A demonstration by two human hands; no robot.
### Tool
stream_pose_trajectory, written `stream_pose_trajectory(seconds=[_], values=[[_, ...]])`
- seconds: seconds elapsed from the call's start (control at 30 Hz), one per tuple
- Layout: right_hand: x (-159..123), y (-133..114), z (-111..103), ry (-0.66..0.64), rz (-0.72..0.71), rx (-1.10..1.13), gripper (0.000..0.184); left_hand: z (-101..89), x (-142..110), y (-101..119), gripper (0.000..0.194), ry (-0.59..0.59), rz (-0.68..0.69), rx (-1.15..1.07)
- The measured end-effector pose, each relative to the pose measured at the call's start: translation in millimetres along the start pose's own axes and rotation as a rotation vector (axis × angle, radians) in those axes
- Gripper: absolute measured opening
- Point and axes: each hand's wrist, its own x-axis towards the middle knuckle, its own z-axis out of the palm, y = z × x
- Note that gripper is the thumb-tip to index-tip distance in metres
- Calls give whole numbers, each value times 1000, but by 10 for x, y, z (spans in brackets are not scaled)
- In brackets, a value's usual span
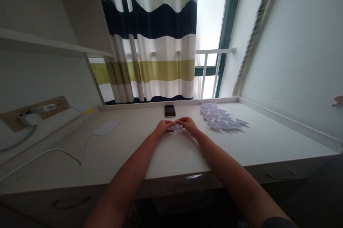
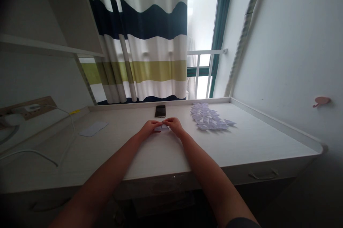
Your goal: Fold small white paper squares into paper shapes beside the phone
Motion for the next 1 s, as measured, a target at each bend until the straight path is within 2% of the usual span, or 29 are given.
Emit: stream_pose_trajectory(seconds=[0.73,1.0], values=[[13,3,11,23,-22,27,30,53,-23,44,38,82,20,36],[12,12,7,11,-7,53,29,50,-11,32,35,65,117,119]])
